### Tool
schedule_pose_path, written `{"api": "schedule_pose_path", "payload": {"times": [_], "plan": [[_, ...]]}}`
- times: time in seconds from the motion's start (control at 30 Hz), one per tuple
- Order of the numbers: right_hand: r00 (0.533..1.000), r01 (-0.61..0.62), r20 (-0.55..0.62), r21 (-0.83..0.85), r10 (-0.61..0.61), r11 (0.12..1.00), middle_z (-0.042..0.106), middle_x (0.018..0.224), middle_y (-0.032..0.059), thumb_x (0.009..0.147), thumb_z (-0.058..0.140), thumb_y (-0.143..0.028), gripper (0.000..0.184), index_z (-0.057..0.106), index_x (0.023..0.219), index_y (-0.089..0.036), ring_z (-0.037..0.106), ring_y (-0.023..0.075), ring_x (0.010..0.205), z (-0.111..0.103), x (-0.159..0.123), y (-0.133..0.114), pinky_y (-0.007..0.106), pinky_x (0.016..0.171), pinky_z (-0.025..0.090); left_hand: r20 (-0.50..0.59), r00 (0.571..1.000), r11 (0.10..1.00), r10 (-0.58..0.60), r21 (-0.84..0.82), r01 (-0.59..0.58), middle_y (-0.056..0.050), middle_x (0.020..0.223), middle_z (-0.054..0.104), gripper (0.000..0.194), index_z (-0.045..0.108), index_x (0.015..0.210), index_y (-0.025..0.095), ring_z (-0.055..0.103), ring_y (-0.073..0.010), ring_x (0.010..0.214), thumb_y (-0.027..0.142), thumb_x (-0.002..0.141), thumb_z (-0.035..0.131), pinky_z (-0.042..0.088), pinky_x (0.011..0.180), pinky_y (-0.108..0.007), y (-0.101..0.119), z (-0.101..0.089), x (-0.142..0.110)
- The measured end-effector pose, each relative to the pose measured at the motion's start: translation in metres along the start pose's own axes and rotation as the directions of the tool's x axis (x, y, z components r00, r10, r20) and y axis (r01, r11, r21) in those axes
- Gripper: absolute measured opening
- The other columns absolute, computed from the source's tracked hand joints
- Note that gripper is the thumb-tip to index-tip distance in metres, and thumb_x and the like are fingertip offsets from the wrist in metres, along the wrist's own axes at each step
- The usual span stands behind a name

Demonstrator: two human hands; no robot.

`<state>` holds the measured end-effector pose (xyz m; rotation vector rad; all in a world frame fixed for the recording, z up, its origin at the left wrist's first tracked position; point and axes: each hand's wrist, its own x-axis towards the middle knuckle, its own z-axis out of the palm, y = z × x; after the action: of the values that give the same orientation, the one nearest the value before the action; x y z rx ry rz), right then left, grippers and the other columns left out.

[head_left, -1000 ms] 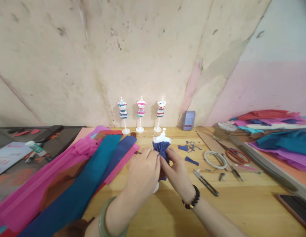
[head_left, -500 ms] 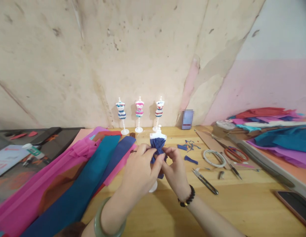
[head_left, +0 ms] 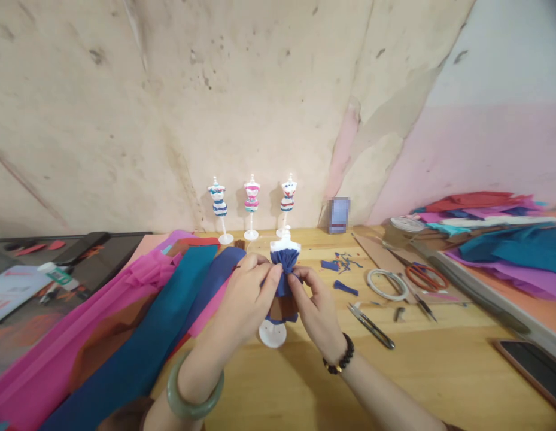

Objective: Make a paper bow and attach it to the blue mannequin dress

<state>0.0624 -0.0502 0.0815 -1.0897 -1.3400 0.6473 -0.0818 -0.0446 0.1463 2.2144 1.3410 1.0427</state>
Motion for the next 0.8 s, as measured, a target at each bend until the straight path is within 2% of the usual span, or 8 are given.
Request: {"api": "schedule_pose_path", "payload": {"times": [0.07,0.13,0.23,0.37,0.43,0.63,0.8], "plan": [[1.000,-0.004,0.002,0.005,0.004,1.000,0.063,0.083,0.0030,0.091,0.052,-0.039,0.021,0.058,0.086,-0.020,0.058,0.0185,0.078,-0.001,0.001,0.001,0.032,0.074,0.047,-0.013,1.000,0.997,0.002,-0.075,-0.003,-0.003,0.091,0.062,0.021,0.063,0.079,0.019,0.060,-0.0178,0.091,0.029,0.091,0.049,0.047,0.084,-0.032,-0.008,0.003,0.005],[1.000,-0.005,-0.002,0.009,0.005,1.000,0.063,0.081,0.0027,0.091,0.052,-0.039,0.021,0.058,0.084,-0.020,0.058,0.0179,0.077,-0.001,0.002,0.003,0.031,0.073,0.047,-0.038,0.998,0.989,-0.056,-0.139,0.050,-0.002,0.087,0.063,0.009,0.059,0.080,0.019,0.061,-0.0178,0.088,0.027,0.082,0.061,0.047,0.084,-0.033,-0.015,0.008,0.009],[1.000,-0.007,-0.020,0.017,0.008,1.000,0.064,0.082,0.0029,0.090,0.053,-0.038,0.020,0.058,0.084,-0.020,0.059,0.0176,0.076,0.000,0.002,0.004,0.031,0.073,0.048,-0.011,0.990,0.953,-0.141,-0.274,0.132,-0.002,0.089,0.064,0.018,0.055,0.086,0.018,0.062,-0.0184,0.090,0.027,0.076,0.067,0.046,0.091,-0.037,-0.024,0.016,0.013],[1.000,-0.006,-0.024,0.047,0.007,0.999,0.064,0.080,0.0028,0.090,0.053,-0.037,0.019,0.058,0.083,-0.021,0.060,0.0173,0.075,0.001,0.002,0.002,0.030,0.071,0.050,0.036,0.986,0.874,-0.165,-0.457,0.163,-0.006,0.094,0.066,0.024,0.051,0.089,0.018,0.064,-0.0211,0.097,0.029,0.076,0.067,0.047,0.091,-0.039,-0.030,0.025,0.014],[1.000,-0.015,-0.016,0.061,0.016,0.998,0.065,0.080,0.0028,0.090,0.052,-0.037,0.018,0.058,0.083,-0.021,0.060,0.0169,0.075,0.000,0.001,0.001,0.030,0.070,0.051,0.028,0.985,0.855,-0.169,-0.494,0.161,-0.007,0.094,0.067,0.027,0.050,0.090,0.018,0.065,-0.0216,0.096,0.030,0.075,0.069,0.048,0.089,-0.039,-0.032,0.027,0.014],[1.000,-0.012,-0.007,0.059,0.013,0.998,0.066,0.082,0.0029,0.089,0.052,-0.035,0.016,0.058,0.081,-0.021,0.061,0.0165,0.076,-0.001,0.001,0.000,0.030,0.071,0.052,-0.071,0.976,0.875,-0.208,-0.459,0.153,-0.005,0.096,0.069,0.033,0.050,0.093,0.018,0.066,-0.0221,0.098,0.024,0.069,0.072,0.048,0.091,-0.040,-0.028,0.027,0.014],[1.000,0.009,0.014,0.071,-0.010,0.997,0.067,0.080,0.0023,0.089,0.052,-0.032,0.015,0.059,0.082,-0.021,0.062,0.0164,0.075,-0.002,0.001,-0.004,0.030,0.072,0.053,-0.023,0.972,0.764,-0.236,-0.623,0.171,-0.004,0.090,0.070,0.041,0.044,0.098,0.020,0.069,-0.0215,0.089,0.025,0.068,0.072,0.053,0.079,-0.035,-0.025,0.027,0.015]]}}
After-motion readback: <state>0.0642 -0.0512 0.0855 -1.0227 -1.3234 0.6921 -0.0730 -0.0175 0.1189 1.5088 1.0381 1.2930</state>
